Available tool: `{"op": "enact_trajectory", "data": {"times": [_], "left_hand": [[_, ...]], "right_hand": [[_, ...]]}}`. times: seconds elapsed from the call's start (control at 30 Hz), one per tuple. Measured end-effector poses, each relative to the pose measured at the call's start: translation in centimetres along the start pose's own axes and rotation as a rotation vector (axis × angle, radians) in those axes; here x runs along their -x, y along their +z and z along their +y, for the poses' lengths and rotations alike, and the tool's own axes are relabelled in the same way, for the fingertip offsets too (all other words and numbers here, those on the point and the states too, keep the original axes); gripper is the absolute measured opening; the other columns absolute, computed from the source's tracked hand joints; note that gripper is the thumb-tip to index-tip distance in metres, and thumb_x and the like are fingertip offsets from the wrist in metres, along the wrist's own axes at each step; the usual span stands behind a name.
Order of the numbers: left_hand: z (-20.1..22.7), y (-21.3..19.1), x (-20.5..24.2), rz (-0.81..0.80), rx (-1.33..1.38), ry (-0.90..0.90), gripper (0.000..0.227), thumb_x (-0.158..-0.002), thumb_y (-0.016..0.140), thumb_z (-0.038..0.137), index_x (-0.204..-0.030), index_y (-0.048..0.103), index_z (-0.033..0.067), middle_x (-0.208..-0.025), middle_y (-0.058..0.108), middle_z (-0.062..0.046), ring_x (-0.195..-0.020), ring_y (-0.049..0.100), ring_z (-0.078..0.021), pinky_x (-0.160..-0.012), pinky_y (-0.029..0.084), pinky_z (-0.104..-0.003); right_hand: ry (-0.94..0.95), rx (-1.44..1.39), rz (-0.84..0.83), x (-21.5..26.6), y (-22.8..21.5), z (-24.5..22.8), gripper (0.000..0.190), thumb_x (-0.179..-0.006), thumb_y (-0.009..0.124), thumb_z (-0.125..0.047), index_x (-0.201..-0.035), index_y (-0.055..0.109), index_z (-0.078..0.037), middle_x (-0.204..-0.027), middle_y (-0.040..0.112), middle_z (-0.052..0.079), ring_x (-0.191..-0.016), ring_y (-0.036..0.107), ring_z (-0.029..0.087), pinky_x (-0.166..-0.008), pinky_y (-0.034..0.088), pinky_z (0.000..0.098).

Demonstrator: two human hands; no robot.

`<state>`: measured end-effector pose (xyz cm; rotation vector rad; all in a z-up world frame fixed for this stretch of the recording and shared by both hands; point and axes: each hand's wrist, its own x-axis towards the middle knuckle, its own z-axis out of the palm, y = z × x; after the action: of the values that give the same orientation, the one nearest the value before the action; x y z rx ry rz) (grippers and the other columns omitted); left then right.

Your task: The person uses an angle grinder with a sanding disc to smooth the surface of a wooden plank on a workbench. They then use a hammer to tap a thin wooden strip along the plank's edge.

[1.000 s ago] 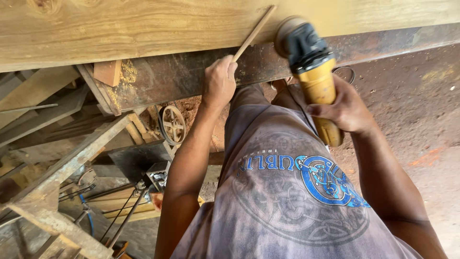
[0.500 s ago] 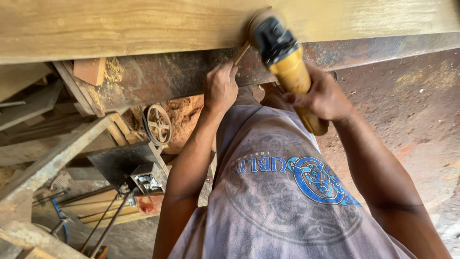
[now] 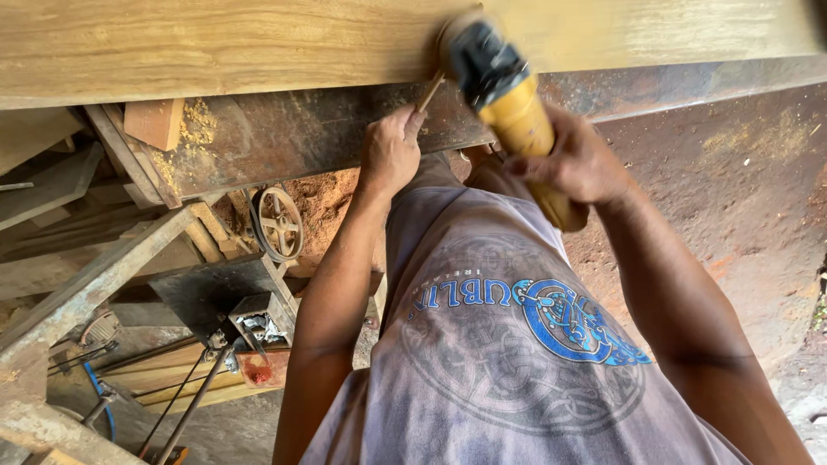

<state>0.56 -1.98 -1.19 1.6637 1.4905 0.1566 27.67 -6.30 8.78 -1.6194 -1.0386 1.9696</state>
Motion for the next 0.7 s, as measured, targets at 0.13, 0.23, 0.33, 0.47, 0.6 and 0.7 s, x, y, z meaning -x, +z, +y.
{"op": "enact_trajectory", "data": {"times": [0.13,0.23,0.33,0.47,0.6,0.7], "left_hand": [[-1.5,0.4,0.0,0.055,0.062,0.106,0.028,-0.106,0.052,0.026,-0.104,0.072,0.0064,-0.09,0.076,-0.015,-0.083,0.073,-0.0347,-0.072,0.055,-0.045],[-1.9,0.9,-0.8,-0.091,0.394,-0.074,0.026,-0.107,0.056,0.021,-0.103,0.074,0.0033,-0.078,0.064,-0.007,-0.071,0.058,-0.0208,-0.063,0.047,-0.036],[-2.7,0.9,-0.7,-0.183,0.682,-0.168,0.024,-0.107,0.056,0.017,-0.101,0.072,-0.0003,-0.076,0.061,0.002,-0.069,0.052,-0.0087,-0.061,0.044,-0.027],[-2.9,0.7,-0.6,-0.21,0.742,-0.258,0.025,-0.106,0.056,0.019,-0.101,0.07,-0.001,-0.069,0.049,0.003,-0.061,0.041,-0.0077,-0.052,0.035,-0.027],[-1.8,-0.3,-0.5,-0.1,0.439,-0.077,0.03,-0.106,0.056,0.025,-0.103,0.073,0.0005,-0.075,0.062,-0.006,-0.066,0.056,-0.014,-0.059,0.047,-0.031],[-0.4,-0.4,-0.5,0.002,0.242,-0.021,0.032,-0.103,0.059,0.03,-0.104,0.075,0.0026,-0.082,0.073,-0.012,-0.072,0.069,-0.0238,-0.064,0.053,-0.036]], "right_hand": [[0.026,0.01,0.117,-0.1,-1.2,-0.7,0.068,-0.076,0.084,-0.027,-0.134,0.056,-0.005,-0.105,0.069,0.013,-0.097,0.07,0.024,-0.092,0.062,0.0415],[-0.032,-0.056,0.014,0.6,-0.4,-0.2,0.071,-0.075,0.085,-0.027,-0.134,0.055,-0.004,-0.108,0.069,0.012,-0.099,0.07,0.024,-0.095,0.061,0.0413],[-0.116,-0.069,-0.067,0.8,0.7,0.8,0.072,-0.075,0.086,-0.027,-0.136,0.055,-0.003,-0.114,0.071,0.012,-0.106,0.069,0.023,-0.1,0.057,0.0415],[-0.026,-0.012,0.024,0.2,-0.8,0.9,0.072,-0.075,0.086,-0.027,-0.136,0.055,-0.004,-0.111,0.069,0.014,-0.101,0.069,0.025,-0.097,0.059,0.0423],[0.024,0.0,0.113,0.2,-1.8,-0.3,0.068,-0.078,0.084,-0.028,-0.134,0.057,-0.003,-0.108,0.069,0.016,-0.098,0.07,0.025,-0.094,0.062,0.0435],[0.046,0.054,0.024,1.2,-0.5,-0.5,0.068,-0.075,0.081,-0.026,-0.135,0.056,-0.006,-0.107,0.072,0.013,-0.094,0.073,0.025,-0.09,0.063,0.0417]]}}
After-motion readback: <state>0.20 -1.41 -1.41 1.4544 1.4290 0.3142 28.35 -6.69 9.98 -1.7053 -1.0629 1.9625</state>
